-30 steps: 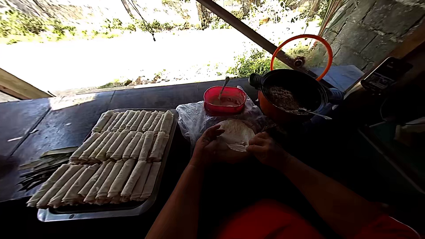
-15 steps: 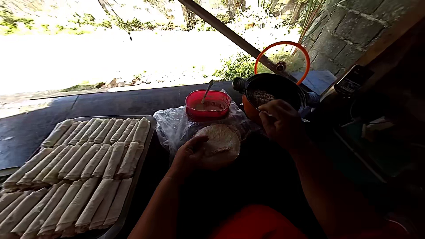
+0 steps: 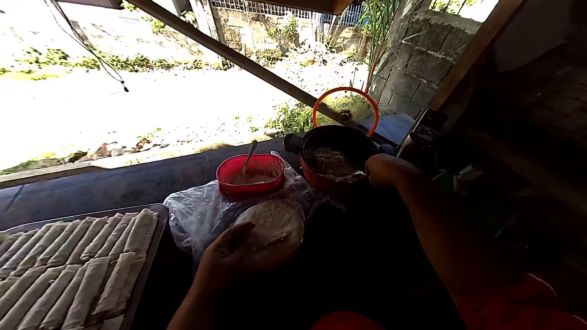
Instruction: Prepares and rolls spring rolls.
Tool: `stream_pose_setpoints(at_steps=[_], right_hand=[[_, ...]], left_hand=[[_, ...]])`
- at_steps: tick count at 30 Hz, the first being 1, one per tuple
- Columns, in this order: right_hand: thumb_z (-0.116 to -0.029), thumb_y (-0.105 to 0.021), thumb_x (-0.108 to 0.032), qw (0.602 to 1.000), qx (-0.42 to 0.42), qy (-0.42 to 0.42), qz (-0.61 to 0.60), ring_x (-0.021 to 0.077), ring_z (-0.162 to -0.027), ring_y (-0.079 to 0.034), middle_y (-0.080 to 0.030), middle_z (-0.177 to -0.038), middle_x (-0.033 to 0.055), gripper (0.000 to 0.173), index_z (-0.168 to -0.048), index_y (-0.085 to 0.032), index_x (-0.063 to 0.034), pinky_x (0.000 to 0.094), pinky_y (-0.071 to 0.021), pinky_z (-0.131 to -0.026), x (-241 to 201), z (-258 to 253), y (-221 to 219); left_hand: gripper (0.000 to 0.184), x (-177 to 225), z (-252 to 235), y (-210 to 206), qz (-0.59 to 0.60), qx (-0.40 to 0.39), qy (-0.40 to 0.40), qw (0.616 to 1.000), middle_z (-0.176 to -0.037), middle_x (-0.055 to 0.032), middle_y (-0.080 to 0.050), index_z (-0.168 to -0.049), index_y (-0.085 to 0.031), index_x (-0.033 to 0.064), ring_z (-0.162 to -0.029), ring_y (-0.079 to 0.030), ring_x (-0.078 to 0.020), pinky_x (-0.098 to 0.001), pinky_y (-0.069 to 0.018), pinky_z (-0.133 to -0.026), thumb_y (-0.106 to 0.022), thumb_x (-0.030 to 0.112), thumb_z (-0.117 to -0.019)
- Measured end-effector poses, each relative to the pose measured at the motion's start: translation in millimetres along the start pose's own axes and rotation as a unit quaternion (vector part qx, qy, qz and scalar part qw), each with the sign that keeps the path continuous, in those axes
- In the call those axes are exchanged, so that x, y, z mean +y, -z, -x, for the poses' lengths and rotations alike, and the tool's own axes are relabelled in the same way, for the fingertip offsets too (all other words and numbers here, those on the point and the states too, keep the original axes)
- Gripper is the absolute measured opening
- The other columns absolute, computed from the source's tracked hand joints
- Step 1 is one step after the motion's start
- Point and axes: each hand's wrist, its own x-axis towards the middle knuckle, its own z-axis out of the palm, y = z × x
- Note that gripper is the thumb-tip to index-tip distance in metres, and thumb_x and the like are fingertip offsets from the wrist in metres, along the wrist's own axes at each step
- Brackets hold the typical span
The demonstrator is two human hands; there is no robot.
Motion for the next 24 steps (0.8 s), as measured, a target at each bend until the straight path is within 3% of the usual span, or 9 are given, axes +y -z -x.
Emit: stream_pose_setpoints(at_steps=[3, 9, 14, 24], right_hand=[[-0.0947, -0.065, -0.006, 0.999, 0.010, -0.038, 0.034, 0.0376, -0.101, -0.069, -0.070, -0.103, 0.0218, 0.009, -0.096, -0.069, 0.0025, 0.0569, -0.0568, -0.083, 0, 17, 7], [-0.0949, -0.062, -0.004, 0.988, 0.142, -0.043, -0.038, 0.0373, -0.097, -0.071, -0.072, -0.102, 0.0172, 0.017, -0.108, -0.072, -0.0081, 0.0591, -0.0578, -0.076, 21, 9, 5], [-0.0970, -0.058, -0.002, 0.971, 0.219, -0.039, -0.084, 0.0377, -0.098, -0.070, -0.070, -0.104, 0.0185, 0.014, -0.105, -0.070, -0.0035, 0.0567, -0.0585, -0.078, 8, -14, -13], [-0.0965, -0.060, -0.002, 0.980, 0.188, 0.031, -0.059, 0.0321, -0.098, -0.071, -0.069, -0.107, 0.0140, 0.015, -0.105, -0.071, -0.0049, 0.0525, -0.0601, -0.078, -16, -8, -17]], left_hand=[[0.041, 4, 1, 0, 0.016, 0.008, 0.003, 1.000, -0.125, -0.0047, -0.072, -0.130, -0.066, 0.0095, -0.110, -0.071, -0.0181, -0.0332, -0.0600, -0.094, -0.069, 0.010, -0.0888], [0.041, 6, 4, 0, 0.042, 0.019, 0.007, 0.999, -0.125, -0.0081, -0.072, -0.130, -0.066, 0.0067, -0.107, -0.072, -0.0207, -0.0333, -0.0604, -0.092, -0.068, 0.008, -0.0889], [0.043, 5, 5, 1, 0.068, 0.024, 0.006, 0.997, -0.127, -0.0106, -0.071, -0.131, -0.064, 0.0042, -0.107, -0.071, -0.0216, -0.0329, -0.0598, -0.092, -0.068, 0.008, -0.0887], [0.042, 5, 6, 3, 0.073, 0.024, 0.005, 0.997, -0.127, -0.0107, -0.071, -0.131, -0.064, 0.0040, -0.107, -0.071, -0.0221, -0.0335, -0.0597, -0.092, -0.067, 0.008, -0.0898]])
